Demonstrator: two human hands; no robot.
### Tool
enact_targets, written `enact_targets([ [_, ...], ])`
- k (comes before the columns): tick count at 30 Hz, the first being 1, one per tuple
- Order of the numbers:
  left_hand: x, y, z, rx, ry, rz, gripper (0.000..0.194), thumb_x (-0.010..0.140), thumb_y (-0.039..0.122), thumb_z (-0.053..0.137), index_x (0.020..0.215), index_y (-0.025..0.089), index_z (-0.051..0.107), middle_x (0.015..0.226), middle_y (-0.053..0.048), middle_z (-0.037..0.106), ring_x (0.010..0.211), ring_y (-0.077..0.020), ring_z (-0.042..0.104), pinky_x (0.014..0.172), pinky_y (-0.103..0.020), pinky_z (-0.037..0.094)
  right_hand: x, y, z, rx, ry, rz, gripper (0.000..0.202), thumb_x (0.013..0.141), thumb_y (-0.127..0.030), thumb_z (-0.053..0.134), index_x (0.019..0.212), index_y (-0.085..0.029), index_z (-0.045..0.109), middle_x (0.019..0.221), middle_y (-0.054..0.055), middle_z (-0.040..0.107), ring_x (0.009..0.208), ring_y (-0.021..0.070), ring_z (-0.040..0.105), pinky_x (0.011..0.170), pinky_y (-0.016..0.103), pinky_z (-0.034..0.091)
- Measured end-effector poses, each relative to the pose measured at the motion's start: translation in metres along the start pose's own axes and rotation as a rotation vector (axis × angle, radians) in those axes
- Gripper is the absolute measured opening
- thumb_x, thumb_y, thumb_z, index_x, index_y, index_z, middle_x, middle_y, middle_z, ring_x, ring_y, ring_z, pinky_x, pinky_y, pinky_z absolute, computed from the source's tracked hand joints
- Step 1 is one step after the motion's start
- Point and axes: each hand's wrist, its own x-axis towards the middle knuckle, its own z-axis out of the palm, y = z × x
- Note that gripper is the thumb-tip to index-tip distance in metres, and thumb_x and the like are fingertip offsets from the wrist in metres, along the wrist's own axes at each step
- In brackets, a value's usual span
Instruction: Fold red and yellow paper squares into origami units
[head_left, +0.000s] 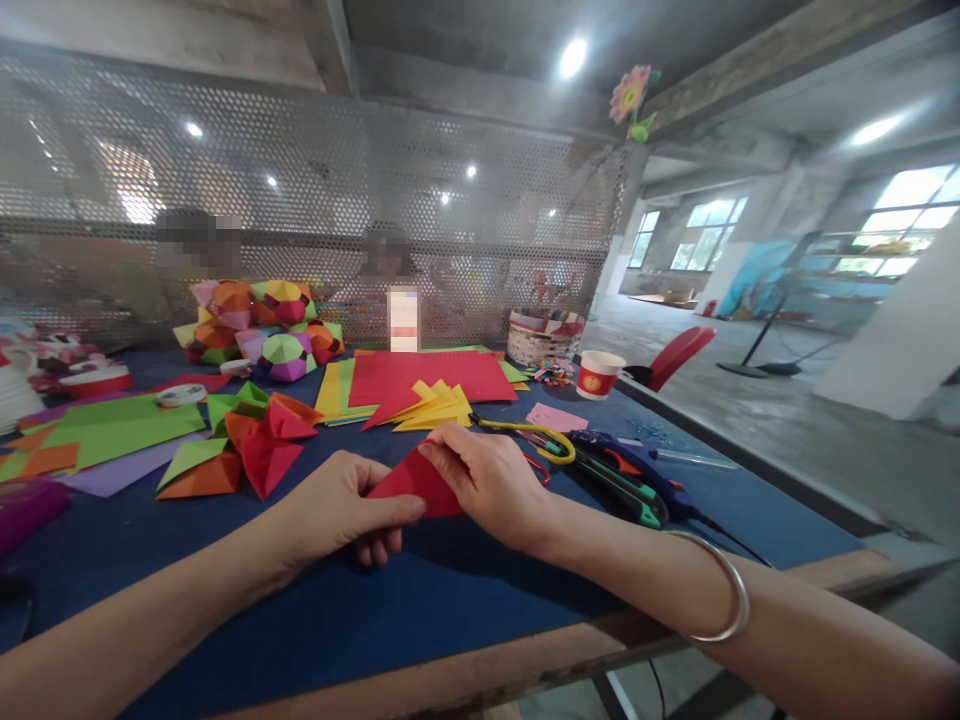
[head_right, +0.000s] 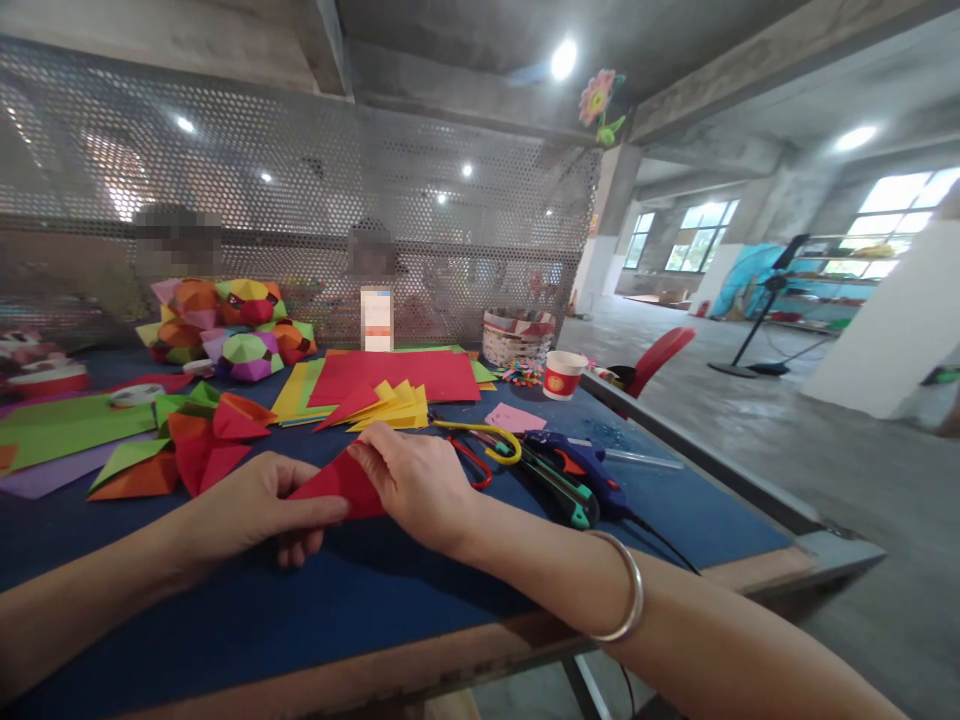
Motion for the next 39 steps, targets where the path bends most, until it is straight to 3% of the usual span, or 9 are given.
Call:
enact_targets([
  [7,0.007,0.0,-0.012,0.061,-0.017,0.001,0.064,0.039,0.073,0.089,0.06,0.016,0.067,0.048,0.0,0.067,0.041,-0.0094,0.057,0.044,-0.02,0.043,0.003,0.007,-0.001,-0.087,-0.039,0.029,0.022,0.109,-0.029,0.047,0.097,-0.018,0.061,0.084,0.006,0.074,0.072,0.0187,0.068,0.063,0.028,0.035],
  [15,0.001,0.003,-0.023,0.175,-0.069,-0.029,0.059,0.039,0.067,0.092,0.058,0.017,0.068,0.05,-0.002,0.069,0.044,-0.0111,0.059,0.046,-0.021,0.043,0.006,0.004,-0.004,-0.137,-0.117,0.073,0.021,0.11,-0.029,0.047,0.101,-0.017,0.063,0.087,0.007,0.075,0.075,0.0193,0.068,0.064,0.029,0.032],
  [21,0.003,-0.001,-0.054,0.26,-0.131,0.024,0.05,0.052,0.063,0.091,0.058,0.018,0.069,0.052,-0.003,0.069,0.047,-0.0124,0.06,0.049,-0.022,0.044,0.009,0.014,-0.005,-0.141,-0.056,0.082,0.019,0.109,-0.028,0.048,0.1,-0.019,0.063,0.087,0.006,0.075,0.075,0.0203,0.069,0.064,0.029,0.031],
  [25,0.008,-0.003,-0.072,0.229,-0.025,0.077,0.049,0.055,0.061,0.091,0.06,0.017,0.069,0.057,-0.004,0.07,0.051,-0.0125,0.06,0.051,-0.022,0.045,0.013,0.024,-0.005,-0.091,0.004,0.111,0.017,0.108,-0.026,0.049,0.099,-0.019,0.062,0.084,0.006,0.073,0.073,0.0206,0.067,0.064,0.029,0.031],
  [27,0.009,-0.002,-0.07,0.157,0.095,0.13,0.053,0.055,0.066,0.088,0.067,0.018,0.071,0.064,-0.004,0.071,0.058,-0.0144,0.062,0.054,-0.024,0.048,0.013,0.024,-0.004,-0.039,0.03,0.092,0.018,0.107,-0.026,0.049,0.096,-0.02,0.06,0.081,0.004,0.071,0.07,0.0196,0.064,0.063,0.029,0.031],
  [29,0.009,-0.001,-0.059,0.127,0.125,0.175,0.06,0.055,0.072,0.084,0.079,0.018,0.075,0.074,-0.004,0.072,0.066,-0.0167,0.064,0.058,-0.026,0.052,0.01,0.02,-0.001,0.021,0.052,0.049,0.02,0.107,-0.027,0.049,0.091,-0.02,0.058,0.078,0.003,0.069,0.067,0.0182,0.062,0.063,0.028,0.033],
  [34,0.005,-0.002,-0.023,0.136,-0.066,0.217,0.049,0.062,0.063,0.085,0.079,0.019,0.073,0.063,0.005,0.058,0.059,-0.0122,0.054,0.058,-0.025,0.051,0.002,0.004,0.003,0.129,0.04,-0.029,0.021,0.106,-0.028,0.05,0.088,-0.02,0.057,0.074,0.002,0.066,0.064,0.0155,0.058,0.062,0.027,0.034],
  [39,0.007,-0.011,-0.013,0.115,-0.166,0.19,0.052,0.067,0.064,0.08,0.086,0.016,0.072,0.067,0.001,0.068,0.055,-0.0115,0.056,0.052,-0.023,0.045,-0.001,-0.007,0.0,0.217,-0.029,-0.045,0.019,0.107,-0.028,0.05,0.093,-0.018,0.06,0.082,0.004,0.07,0.07,0.0156,0.061,0.065,0.026,0.039],
])
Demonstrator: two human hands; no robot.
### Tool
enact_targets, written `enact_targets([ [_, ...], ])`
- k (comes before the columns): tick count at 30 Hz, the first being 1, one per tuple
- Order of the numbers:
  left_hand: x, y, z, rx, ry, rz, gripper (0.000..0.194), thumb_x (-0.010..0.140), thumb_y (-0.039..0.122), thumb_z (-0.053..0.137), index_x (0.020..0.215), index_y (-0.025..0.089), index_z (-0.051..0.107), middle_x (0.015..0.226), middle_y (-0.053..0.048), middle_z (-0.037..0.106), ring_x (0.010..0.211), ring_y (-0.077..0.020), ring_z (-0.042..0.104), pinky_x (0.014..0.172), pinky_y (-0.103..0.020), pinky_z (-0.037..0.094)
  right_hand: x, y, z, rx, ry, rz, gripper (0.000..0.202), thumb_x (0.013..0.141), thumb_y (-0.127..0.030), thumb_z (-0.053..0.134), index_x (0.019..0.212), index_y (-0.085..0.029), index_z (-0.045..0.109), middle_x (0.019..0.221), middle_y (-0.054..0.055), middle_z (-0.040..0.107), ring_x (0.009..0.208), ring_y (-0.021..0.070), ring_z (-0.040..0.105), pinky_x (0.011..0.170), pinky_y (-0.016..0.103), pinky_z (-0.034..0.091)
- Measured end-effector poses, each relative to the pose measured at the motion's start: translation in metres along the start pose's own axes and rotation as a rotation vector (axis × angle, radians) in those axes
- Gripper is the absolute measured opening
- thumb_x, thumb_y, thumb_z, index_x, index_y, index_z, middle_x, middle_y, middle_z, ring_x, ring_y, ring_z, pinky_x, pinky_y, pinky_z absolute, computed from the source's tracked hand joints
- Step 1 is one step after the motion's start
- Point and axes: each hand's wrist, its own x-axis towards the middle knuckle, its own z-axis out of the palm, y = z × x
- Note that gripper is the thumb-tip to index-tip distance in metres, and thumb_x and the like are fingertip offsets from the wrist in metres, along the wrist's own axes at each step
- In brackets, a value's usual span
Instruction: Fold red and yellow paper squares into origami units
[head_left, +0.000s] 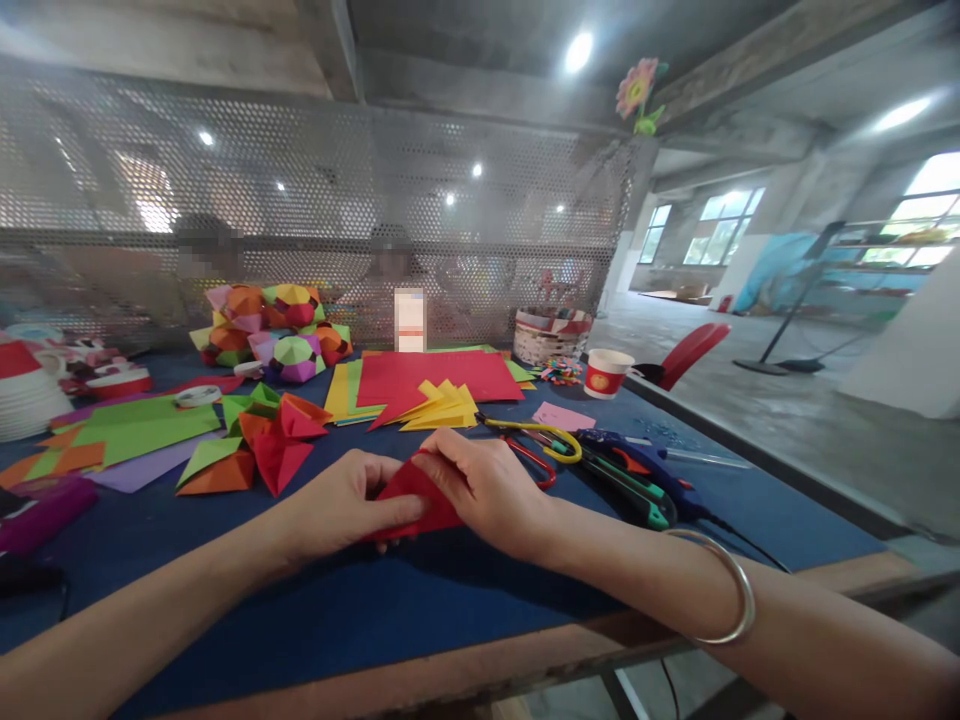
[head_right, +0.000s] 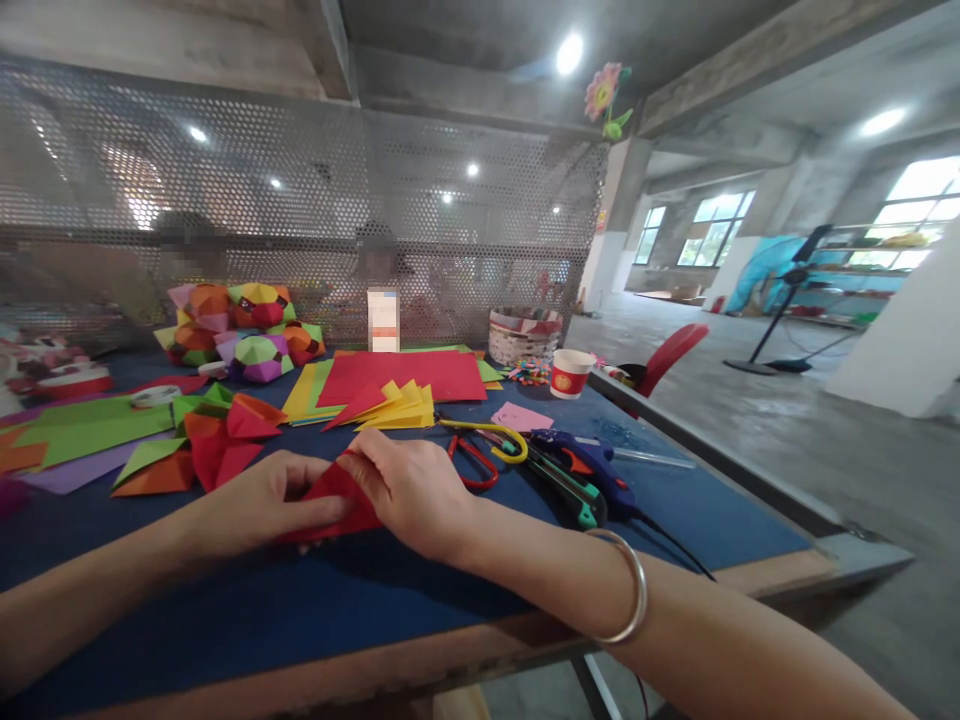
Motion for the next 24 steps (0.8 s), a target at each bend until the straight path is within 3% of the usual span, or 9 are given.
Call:
enact_targets([
  [6,-0.002,0.004,-0.003,-0.042,0.084,-0.004,0.047,0.061,0.057,0.085,0.078,0.016,0.072,0.06,0.001,0.065,0.052,-0.0114,0.055,0.052,-0.024,0.044,0.001,-0.001,0.002,0.228,0.015,0.107,0.017,0.101,-0.036,0.06,0.099,-0.019,0.061,0.078,0.001,0.068,0.066,0.0149,0.059,0.062,0.026,0.04],
  [9,-0.003,0.007,-0.006,-0.039,0.149,-0.022,0.046,0.054,0.054,0.089,0.072,0.016,0.071,0.056,0.002,0.063,0.05,-0.0111,0.053,0.051,-0.024,0.043,0.002,0.003,0.006,0.481,-0.07,0.23,0.038,0.089,-0.041,0.076,0.114,-0.021,0.057,0.076,-0.002,0.068,0.062,0.0152,0.061,0.059,0.026,0.044],
  [16,-0.002,0.003,-0.011,-0.028,0.175,-0.032,0.046,0.056,0.057,0.087,0.069,0.016,0.071,0.058,0.001,0.064,0.05,-0.0108,0.051,0.047,-0.024,0.041,0.006,0.009,0.007,0.778,-0.168,0.255,0.055,0.073,-0.034,0.088,0.115,-0.022,0.054,0.097,0.002,0.07,0.084,0.0193,0.069,0.078,0.032,0.055],
  [24,-0.004,0.009,-0.015,0.025,0.208,-0.04,0.052,0.058,0.063,0.084,0.07,0.015,0.071,0.056,0.0,0.064,0.046,-0.0104,0.053,0.046,-0.023,0.04,0.01,0.016,0.007,0.908,-0.19,0.308,0.054,0.073,-0.024,0.088,0.114,-0.022,0.053,0.1,0.004,0.074,0.089,0.0201,0.073,0.086,0.035,0.057],
])
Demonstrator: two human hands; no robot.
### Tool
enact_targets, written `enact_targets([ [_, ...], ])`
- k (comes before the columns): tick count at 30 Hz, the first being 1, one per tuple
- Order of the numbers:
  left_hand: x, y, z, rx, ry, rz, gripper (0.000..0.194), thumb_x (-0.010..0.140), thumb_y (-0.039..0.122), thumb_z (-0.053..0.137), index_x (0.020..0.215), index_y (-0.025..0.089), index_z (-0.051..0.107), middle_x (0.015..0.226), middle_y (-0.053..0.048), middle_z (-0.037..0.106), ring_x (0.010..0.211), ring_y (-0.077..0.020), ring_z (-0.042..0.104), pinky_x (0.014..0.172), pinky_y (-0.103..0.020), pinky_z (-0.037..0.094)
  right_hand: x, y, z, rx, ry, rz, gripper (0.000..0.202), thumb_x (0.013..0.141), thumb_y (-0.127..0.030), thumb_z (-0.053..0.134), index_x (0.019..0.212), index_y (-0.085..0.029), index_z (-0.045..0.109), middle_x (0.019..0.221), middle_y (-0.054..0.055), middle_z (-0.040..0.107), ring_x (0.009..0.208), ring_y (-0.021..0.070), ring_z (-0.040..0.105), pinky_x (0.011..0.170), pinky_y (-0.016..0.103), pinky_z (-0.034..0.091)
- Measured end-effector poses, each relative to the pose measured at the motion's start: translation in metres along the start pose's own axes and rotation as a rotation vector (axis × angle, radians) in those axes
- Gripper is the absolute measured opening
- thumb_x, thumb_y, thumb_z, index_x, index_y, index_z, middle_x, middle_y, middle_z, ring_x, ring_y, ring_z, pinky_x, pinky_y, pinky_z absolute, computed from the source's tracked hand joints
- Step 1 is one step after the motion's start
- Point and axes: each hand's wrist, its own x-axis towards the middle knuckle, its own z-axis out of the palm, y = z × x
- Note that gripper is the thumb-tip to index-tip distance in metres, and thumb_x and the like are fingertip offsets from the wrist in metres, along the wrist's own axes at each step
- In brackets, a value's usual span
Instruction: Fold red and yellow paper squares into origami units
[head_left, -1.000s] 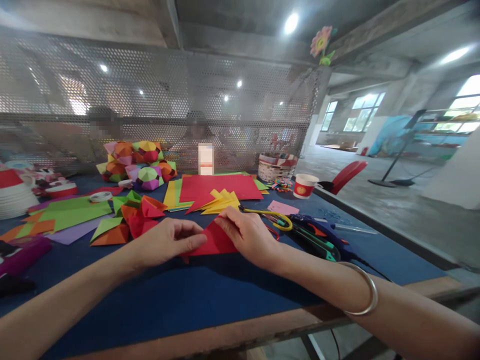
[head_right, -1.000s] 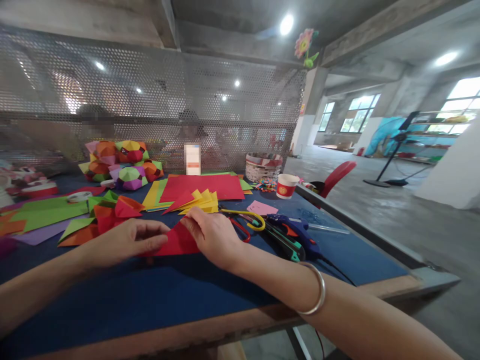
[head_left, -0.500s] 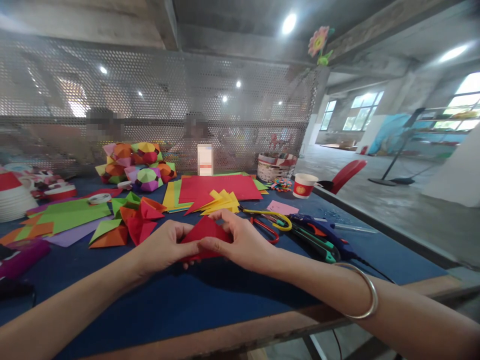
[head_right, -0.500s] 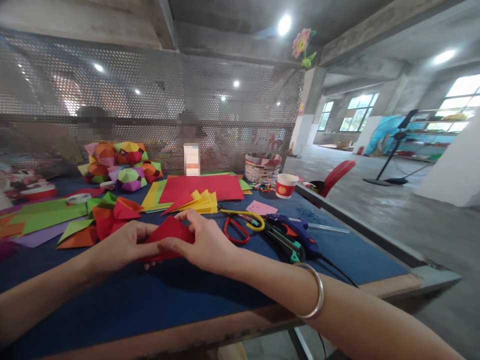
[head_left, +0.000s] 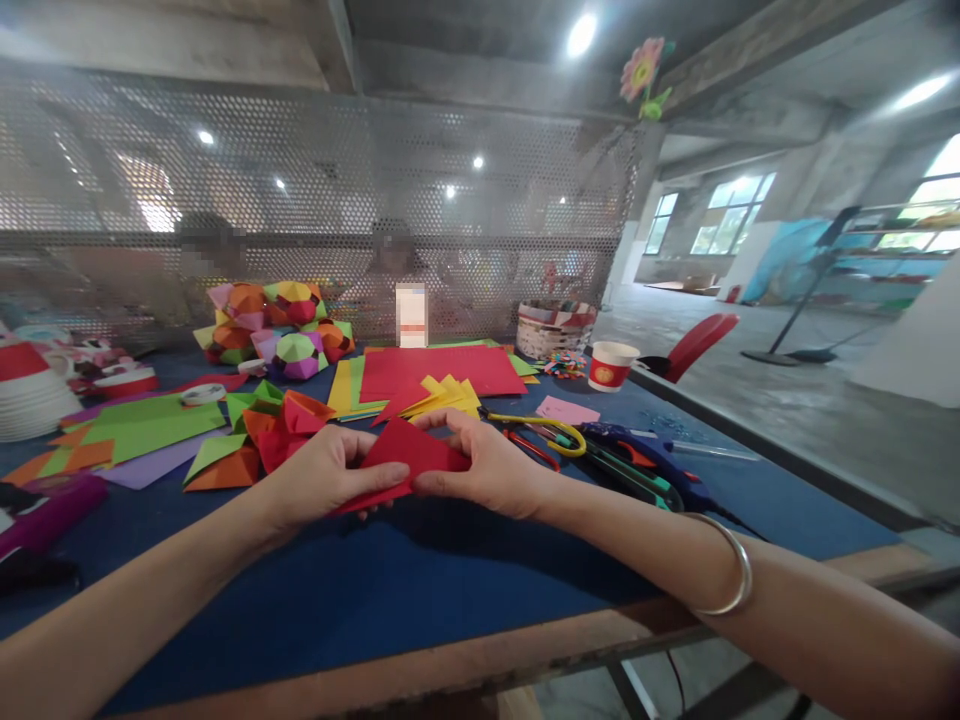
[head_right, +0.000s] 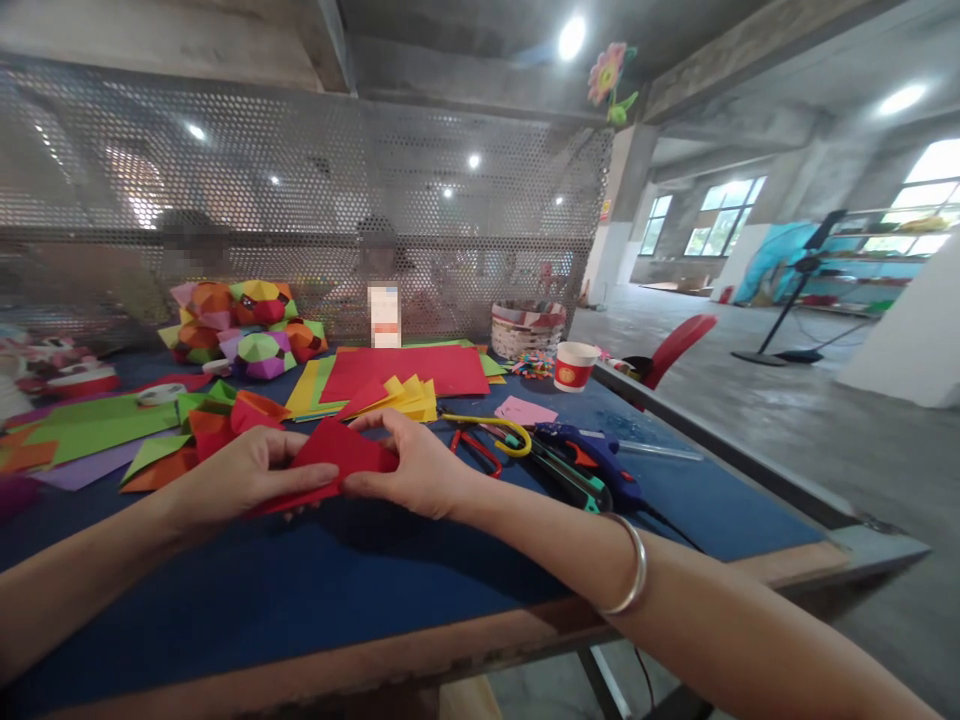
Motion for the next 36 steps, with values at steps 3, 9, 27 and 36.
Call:
enact_targets([
  [3,0.0,-0.001,-0.005,0.009,0.009,-0.003,0.048,0.057,0.061,0.086,0.068,0.016,0.072,0.055,0.0,0.065,0.047,-0.0111,0.054,0.047,-0.023,0.041,0.0,-0.001,-0.004,-0.023,0.01,0.002,0.051,0.076,-0.024,0.086,0.115,-0.023,0.053,0.088,0.0,0.072,0.08,0.0188,0.072,0.079,0.033,0.055],
  [9,0.006,-0.008,-0.024,0.01,0.076,0.003,0.043,0.053,0.058,0.089,0.062,0.02,0.071,0.053,0.001,0.063,0.05,-0.0125,0.053,0.047,-0.024,0.043,0.004,-0.004,-0.017,-0.186,0.08,-0.019,0.042,0.081,-0.018,0.077,0.116,-0.02,0.054,0.063,-0.01,0.06,0.062,0.0135,0.062,0.062,0.024,0.042],
  [27,0.006,-0.007,-0.028,-0.006,0.067,-0.031,0.046,0.056,0.057,0.09,0.063,0.016,0.069,0.057,-0.001,0.064,0.05,-0.0115,0.054,0.046,-0.023,0.044,0.006,-0.012,-0.024,-0.053,0.146,0.038,0.046,0.072,-0.009,0.065,0.117,-0.018,0.065,0.055,-0.011,0.053,0.058,0.0138,0.059,0.066,0.027,0.044],
  [36,0.002,-0.006,-0.01,0.022,-0.057,-0.047,0.046,0.056,0.057,0.088,0.067,0.017,0.07,0.054,0.0,0.065,0.044,-0.0103,0.053,0.044,-0.022,0.041,0.002,-0.007,-0.008,-0.301,0.193,-0.036,0.032,0.095,-0.046,0.061,0.082,-0.017,0.062,0.07,-0.004,0.054,0.063,0.0112,0.045,0.06,0.025,0.034],
])
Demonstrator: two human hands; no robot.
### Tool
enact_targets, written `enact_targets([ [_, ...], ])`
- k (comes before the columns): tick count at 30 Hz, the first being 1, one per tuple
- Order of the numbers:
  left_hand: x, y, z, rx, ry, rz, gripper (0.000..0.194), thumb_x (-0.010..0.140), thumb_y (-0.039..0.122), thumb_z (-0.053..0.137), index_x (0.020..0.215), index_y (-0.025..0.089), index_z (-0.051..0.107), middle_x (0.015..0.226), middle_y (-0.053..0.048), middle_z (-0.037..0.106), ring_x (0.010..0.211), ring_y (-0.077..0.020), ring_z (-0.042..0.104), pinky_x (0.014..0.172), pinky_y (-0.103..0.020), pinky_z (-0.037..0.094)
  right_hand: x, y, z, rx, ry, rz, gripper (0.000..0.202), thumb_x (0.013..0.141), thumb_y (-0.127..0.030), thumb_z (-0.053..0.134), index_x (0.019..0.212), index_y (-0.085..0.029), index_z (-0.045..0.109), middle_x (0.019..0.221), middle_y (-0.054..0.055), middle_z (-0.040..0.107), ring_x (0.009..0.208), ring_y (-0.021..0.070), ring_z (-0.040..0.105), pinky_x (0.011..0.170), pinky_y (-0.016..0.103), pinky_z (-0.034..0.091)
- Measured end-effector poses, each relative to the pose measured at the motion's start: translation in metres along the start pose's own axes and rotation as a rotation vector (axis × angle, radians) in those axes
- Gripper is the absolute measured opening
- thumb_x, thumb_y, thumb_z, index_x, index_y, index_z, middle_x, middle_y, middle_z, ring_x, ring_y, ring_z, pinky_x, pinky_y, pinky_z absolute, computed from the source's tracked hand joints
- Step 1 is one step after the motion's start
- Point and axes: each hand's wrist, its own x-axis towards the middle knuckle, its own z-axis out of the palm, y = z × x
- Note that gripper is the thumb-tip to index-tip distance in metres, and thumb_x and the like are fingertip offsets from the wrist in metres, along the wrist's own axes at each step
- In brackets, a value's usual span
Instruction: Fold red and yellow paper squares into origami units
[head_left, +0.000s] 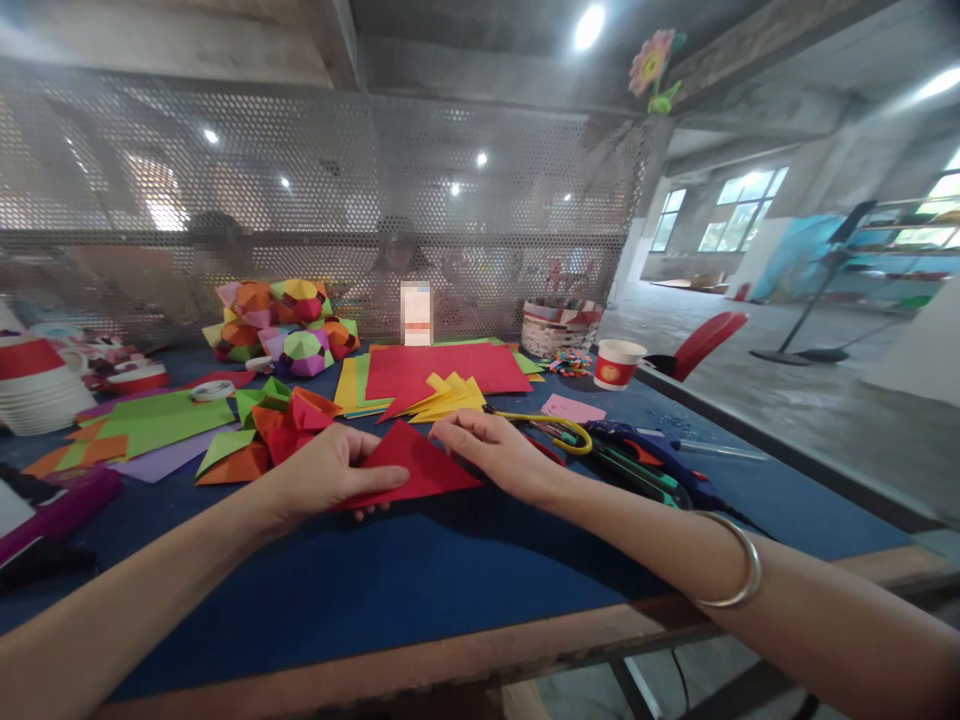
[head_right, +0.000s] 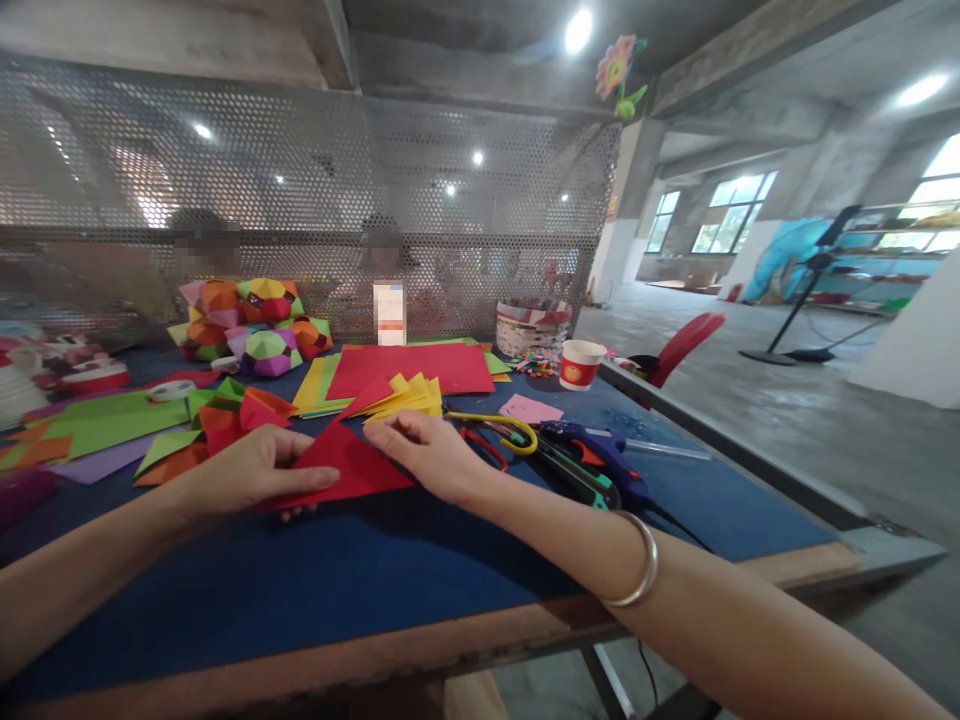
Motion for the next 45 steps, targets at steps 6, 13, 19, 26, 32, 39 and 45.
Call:
enact_targets([
  [6,-0.006,0.0,0.024,-0.012,-0.119,0.011,0.038,0.061,0.051,0.084,0.075,0.018,0.071,0.051,0.004,0.062,0.044,-0.0104,0.053,0.045,-0.021,0.044,-0.014,-0.008,0.015,-0.224,-0.014,-0.074,0.035,0.096,-0.051,0.065,0.085,-0.017,0.065,0.077,-0.002,0.062,0.071,0.0129,0.051,0.063,0.026,0.036],
  [13,-0.006,0.001,0.029,-0.026,-0.1,-0.033,0.043,0.059,0.053,0.088,0.069,0.017,0.067,0.052,0.002,0.065,0.044,-0.0093,0.053,0.044,-0.019,0.043,-0.015,-0.01,0.019,-0.326,0.04,-0.145,0.023,0.099,-0.026,0.065,0.078,-0.017,0.061,0.072,-0.002,0.063,0.067,0.0114,0.052,0.062,0.024,0.034],
  [19,-0.01,0.003,0.03,0.002,-0.108,-0.149,0.053,0.056,0.065,0.086,0.06,0.018,0.061,0.046,0.003,0.061,0.038,-0.0072,0.048,0.038,-0.017,0.036,-0.017,-0.007,0.015,-0.49,0.034,-0.156,0.02,0.101,-0.028,0.062,0.083,-0.019,0.06,0.073,-0.001,0.064,0.064,0.0127,0.052,0.062,0.025,0.031],
  [26,-0.011,0.002,0.015,0.042,-0.16,-0.175,0.055,0.053,0.066,0.087,0.06,0.018,0.062,0.046,0.003,0.062,0.039,-0.0078,0.05,0.04,-0.018,0.038,-0.013,-0.002,0.008,-0.568,0.01,-0.153,0.017,0.103,-0.031,0.06,0.09,-0.02,0.062,0.075,0.0,0.066,0.066,0.0147,0.057,0.062,0.025,0.032],
  [32,-0.008,0.003,-0.005,0.092,-0.214,-0.149,0.05,0.055,0.061,0.088,0.059,0.017,0.064,0.047,0.001,0.062,0.04,-0.0071,0.05,0.043,-0.017,0.039,-0.012,-0.003,0.003,-0.579,0.024,-0.153,0.018,0.103,-0.03,0.061,0.088,-0.019,0.06,0.073,-0.001,0.062,0.064,0.0138,0.052,0.062,0.026,0.032],
  [39,-0.011,0.006,-0.033,0.157,-0.316,-0.149,0.04,0.065,0.053,0.086,0.06,0.018,0.066,0.048,0.002,0.061,0.044,-0.0086,0.051,0.047,-0.018,0.041,-0.009,0.004,0.0,-0.546,0.015,-0.121,0.02,0.102,-0.03,0.062,0.085,-0.02,0.06,0.072,-0.001,0.062,0.064,0.0135,0.054,0.061,0.025,0.03],
  [45,-0.015,0.006,-0.023,0.196,0.089,0.263,0.039,0.087,0.05,0.068,0.063,0.02,0.067,0.058,0.001,0.066,0.053,-0.0111,0.056,0.051,-0.021,0.04,-0.009,0.003,0.003,-0.553,-0.02,-0.037,0.018,0.1,-0.029,0.063,0.084,-0.02,0.062,0.068,-0.002,0.061,0.061,0.0131,0.052,0.058,0.025,0.028],
])
